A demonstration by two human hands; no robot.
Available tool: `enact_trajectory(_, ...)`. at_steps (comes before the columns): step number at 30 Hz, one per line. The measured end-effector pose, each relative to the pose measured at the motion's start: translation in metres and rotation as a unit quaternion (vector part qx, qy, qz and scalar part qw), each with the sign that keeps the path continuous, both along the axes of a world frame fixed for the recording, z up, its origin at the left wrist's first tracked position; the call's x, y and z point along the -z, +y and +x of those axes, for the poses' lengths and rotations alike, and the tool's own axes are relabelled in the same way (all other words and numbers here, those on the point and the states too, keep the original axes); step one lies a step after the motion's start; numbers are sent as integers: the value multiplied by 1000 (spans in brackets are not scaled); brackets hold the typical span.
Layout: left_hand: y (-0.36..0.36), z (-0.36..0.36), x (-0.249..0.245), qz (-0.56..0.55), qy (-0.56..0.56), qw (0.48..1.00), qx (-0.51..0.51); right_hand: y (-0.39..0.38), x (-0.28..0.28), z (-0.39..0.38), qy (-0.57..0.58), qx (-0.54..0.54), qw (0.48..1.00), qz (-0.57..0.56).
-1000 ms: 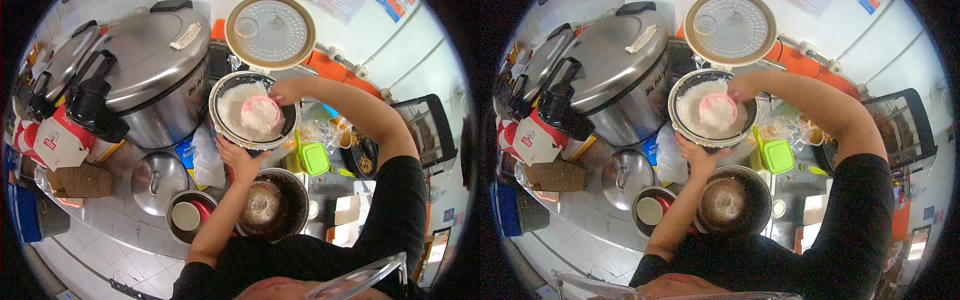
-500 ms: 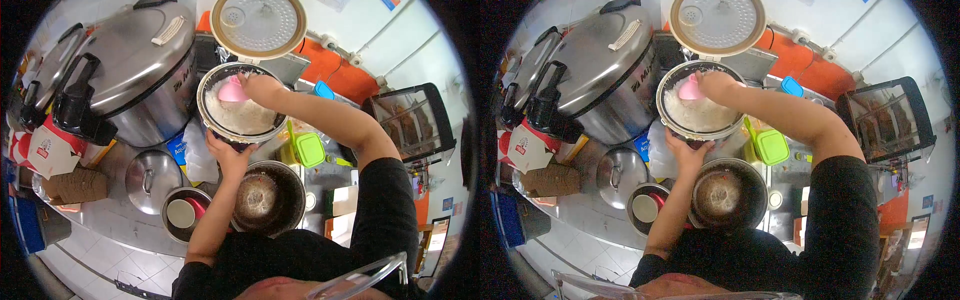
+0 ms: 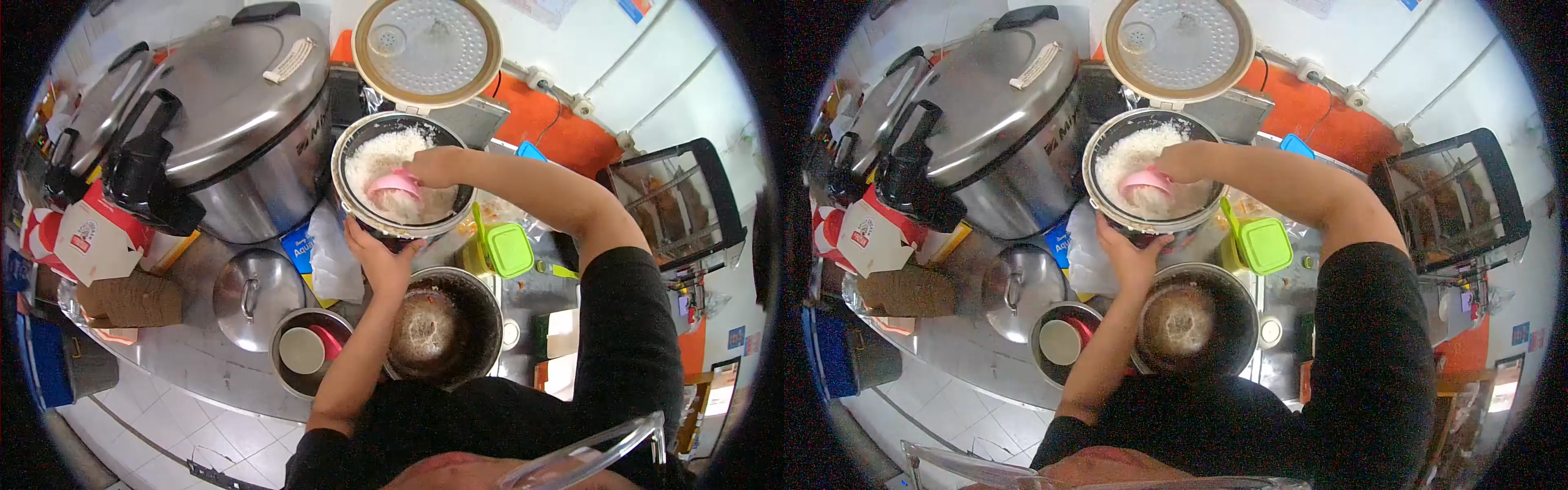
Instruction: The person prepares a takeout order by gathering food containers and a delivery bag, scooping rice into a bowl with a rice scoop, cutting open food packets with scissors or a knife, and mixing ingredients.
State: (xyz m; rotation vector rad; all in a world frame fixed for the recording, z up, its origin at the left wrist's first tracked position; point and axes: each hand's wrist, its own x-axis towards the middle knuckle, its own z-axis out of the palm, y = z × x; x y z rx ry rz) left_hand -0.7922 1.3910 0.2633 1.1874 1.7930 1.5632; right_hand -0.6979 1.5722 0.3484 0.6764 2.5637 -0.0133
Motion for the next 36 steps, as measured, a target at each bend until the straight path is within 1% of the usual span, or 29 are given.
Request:
enact_trajectory(2,2,0,-2,6,-3,1000,-4,2,-4,5,6,-41,999,-34)
enact_trajectory(3,2,0,-2,2,0,1000,-4,3,-6,8,6,-45,998,-34)
enact_trajectory(5,0,0,-3,-6,-2,1000,-7,-2,-18,15,14,-3,994,-105)
enact_trajectory(6,0,0,-3,-9,-5,1000,-6,-3,-20,20,38,-7,992,-117)
enact_trajectory(9,0,1,-2,-6,-4,1000,-1,-3,-25,15,53,-11,990,-128)
enact_trajectory(11,0,1,-2,7,7,1000,-2,2,-19,12,54,7,989,-135)
enact_trajectory(13,0,2,-1,8,18,1000,-11,9,-14,7,71,-60,985,-144)
enact_trajectory(15,-1,1,1,16,19,1000,-11,10,-14,8,98,-51,982,-154)
enact_trajectory(17,0,0,3,30,5,999,-8,3,-30,3,-17,90,970,-224)
enact_trajectory(18,2,0,8,37,4,999,-9,5,-28,7,3,105,958,-269)
enact_trajectory(19,1,0,6,38,4,999,-14,6,-30,10,1,100,958,-267)
enact_trajectory(21,1,-1,3,30,3,999,-10,10,-32,13,-19,155,941,-299)
enact_trajectory(23,0,0,4,33,6,999,-15,13,-35,14,-29,141,942,-303)
enact_trajectory(25,1,-4,6,34,7,999,-17,11,-38,19,-27,118,922,-368)
enact_trajectory(26,3,-4,7,37,12,999,-13,9,-39,21,-13,162,910,-381)
enact_trajectory(27,2,-3,8,37,16,999,-6,10,-39,20,-15,162,911,-380)
enact_trajectory(29,1,-1,5,24,13,1000,-7,21,-37,17,-51,244,868,-429)
enact_trajectory(31,-1,-5,1,10,18,1000,-9,30,-35,18,-45,247,862,-439)
enact_trajectory(33,-6,-8,-4,-23,40,999,17,40,-36,23,-38,252,854,-453)
enact_trajectory(35,-17,-14,-6,-14,42,999,30,37,-50,34,-8,348,816,-461)
enact_trajectory(36,-23,-17,-7,-5,42,998,41,33,-55,42,26,369,814,-447)
